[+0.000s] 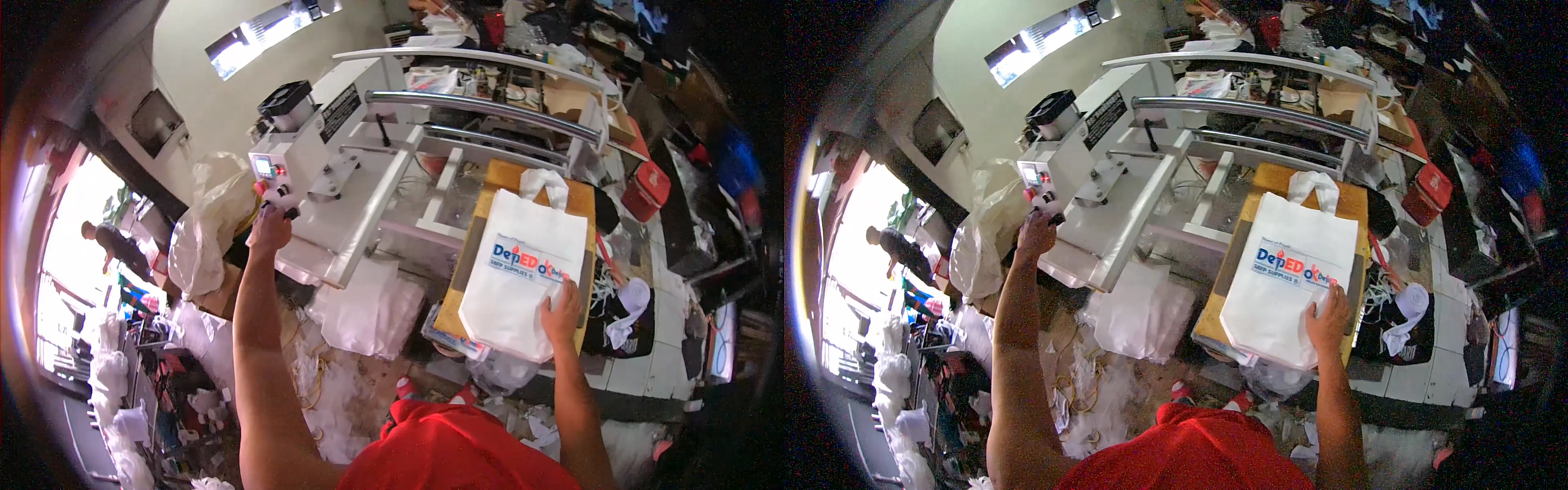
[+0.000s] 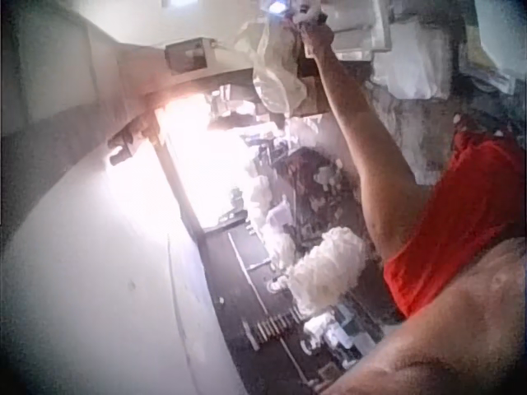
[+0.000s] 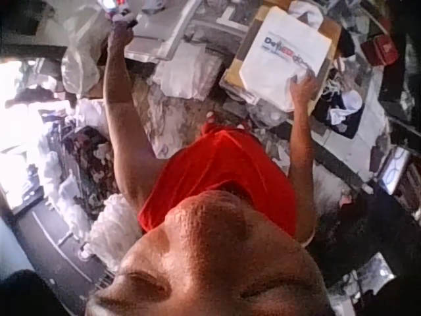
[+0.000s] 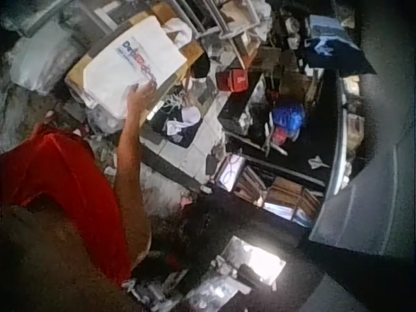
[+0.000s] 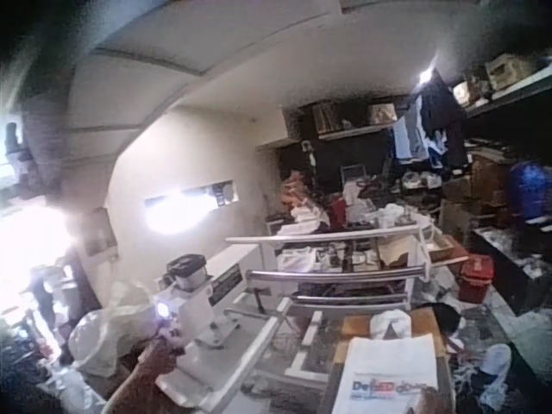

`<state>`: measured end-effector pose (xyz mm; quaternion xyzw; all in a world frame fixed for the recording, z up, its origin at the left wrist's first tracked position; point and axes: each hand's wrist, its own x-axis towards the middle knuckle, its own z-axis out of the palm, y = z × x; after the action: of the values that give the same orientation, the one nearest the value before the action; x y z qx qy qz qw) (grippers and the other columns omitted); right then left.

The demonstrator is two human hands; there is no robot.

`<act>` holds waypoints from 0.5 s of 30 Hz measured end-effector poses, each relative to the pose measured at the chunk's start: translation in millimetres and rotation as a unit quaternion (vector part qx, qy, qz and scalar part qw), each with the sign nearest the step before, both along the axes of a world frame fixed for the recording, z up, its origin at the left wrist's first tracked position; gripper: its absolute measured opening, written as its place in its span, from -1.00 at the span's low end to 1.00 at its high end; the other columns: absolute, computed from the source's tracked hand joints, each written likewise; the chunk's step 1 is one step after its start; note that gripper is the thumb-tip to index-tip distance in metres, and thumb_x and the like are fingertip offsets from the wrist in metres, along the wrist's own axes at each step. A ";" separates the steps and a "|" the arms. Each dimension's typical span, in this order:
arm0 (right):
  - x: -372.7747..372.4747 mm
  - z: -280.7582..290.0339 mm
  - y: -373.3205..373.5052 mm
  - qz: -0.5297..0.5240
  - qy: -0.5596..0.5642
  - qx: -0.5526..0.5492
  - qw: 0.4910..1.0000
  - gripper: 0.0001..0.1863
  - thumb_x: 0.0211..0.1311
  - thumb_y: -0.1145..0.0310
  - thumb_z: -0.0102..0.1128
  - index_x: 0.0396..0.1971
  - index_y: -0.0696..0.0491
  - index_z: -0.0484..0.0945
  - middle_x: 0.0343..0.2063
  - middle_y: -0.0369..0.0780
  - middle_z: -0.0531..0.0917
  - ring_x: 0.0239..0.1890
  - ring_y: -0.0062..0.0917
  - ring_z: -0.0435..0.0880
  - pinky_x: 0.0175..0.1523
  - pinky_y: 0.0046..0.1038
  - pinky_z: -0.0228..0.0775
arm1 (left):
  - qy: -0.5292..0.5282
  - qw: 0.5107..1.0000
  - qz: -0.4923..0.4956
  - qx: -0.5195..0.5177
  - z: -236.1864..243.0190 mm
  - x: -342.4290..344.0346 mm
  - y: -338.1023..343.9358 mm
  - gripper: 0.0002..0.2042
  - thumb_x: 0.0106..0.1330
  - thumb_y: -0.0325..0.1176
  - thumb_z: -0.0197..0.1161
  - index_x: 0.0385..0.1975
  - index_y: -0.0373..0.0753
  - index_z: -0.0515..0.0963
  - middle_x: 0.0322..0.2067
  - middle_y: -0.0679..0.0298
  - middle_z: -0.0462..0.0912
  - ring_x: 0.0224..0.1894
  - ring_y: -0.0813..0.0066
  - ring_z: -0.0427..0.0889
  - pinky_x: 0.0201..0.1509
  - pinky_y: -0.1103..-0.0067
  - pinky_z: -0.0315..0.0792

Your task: The person places a white bag onto a print bed, operates the print head, removes the bag, and then stacks it with other printed bags before beginning to pack them into a clear plastic wrap.

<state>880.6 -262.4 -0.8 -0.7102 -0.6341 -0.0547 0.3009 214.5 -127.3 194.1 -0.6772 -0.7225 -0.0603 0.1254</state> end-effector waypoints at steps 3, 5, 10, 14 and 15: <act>-5.9 1.2 -0.5 -0.006 -0.031 0.025 0.999 -0.22 0.06 0.30 0.25 0.32 0.11 0.17 0.21 0.05 0.33 0.26 -0.03 0.29 0.29 -0.03 0.14 | 0.024 0.998 0.041 -0.034 3.2 -0.7 4.0 -0.63 0.22 -0.25 0.10 -0.01 -0.27 0.49 0.04 -0.05 0.48 0.14 -0.06 0.44 0.21 0.18 0.35; -4.9 1.5 -2.3 -0.014 -0.027 0.008 0.999 -0.21 0.06 0.29 0.25 0.32 0.10 0.17 0.21 0.04 0.34 0.26 -0.02 0.30 0.27 -0.02 0.16 | -0.001 0.997 0.045 -0.064 3.9 9.5 6.3 -0.59 0.21 -0.27 0.09 0.06 -0.26 0.45 0.10 -0.06 0.44 0.17 -0.06 0.40 0.24 0.18 0.33; -5.9 10.3 -3.7 0.002 -0.005 0.010 1.000 -0.25 0.05 0.28 0.25 0.27 0.14 0.21 0.21 0.05 0.33 0.25 -0.04 0.31 0.29 -0.02 0.13 | -0.002 0.997 0.045 -0.056 -5.2 -5.0 8.0 -0.61 0.20 -0.28 0.09 0.02 -0.27 0.45 0.09 -0.05 0.42 0.19 -0.08 0.37 0.25 0.18 0.32; -3.1 4.1 0.6 0.013 0.003 0.026 1.000 -0.24 0.04 0.27 0.26 0.27 0.12 0.21 0.21 0.04 0.32 0.26 -0.05 0.29 0.30 -0.02 0.12 | 0.006 0.998 0.038 -0.048 -9.4 0.7 8.7 -0.74 0.18 -0.30 0.10 -0.17 -0.23 0.54 -0.06 -0.03 0.51 0.10 -0.07 0.45 0.23 0.10 0.24; -2.1 3.8 -0.2 0.003 -0.001 0.018 1.000 -0.24 0.04 0.26 0.26 0.28 0.12 0.20 0.21 0.04 0.31 0.27 -0.05 0.28 0.30 -0.02 0.11 | 0.010 0.998 0.009 -0.056 -6.8 12.1 4.1 -0.71 0.18 -0.28 0.13 -0.13 -0.22 0.53 -0.06 -0.03 0.51 0.08 -0.07 0.47 0.26 0.04 0.19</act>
<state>878.5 -262.5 3.0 -0.7027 -0.6355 -0.0656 0.3132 226.5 -123.1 187.3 -0.6771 -0.7296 -0.0122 0.0953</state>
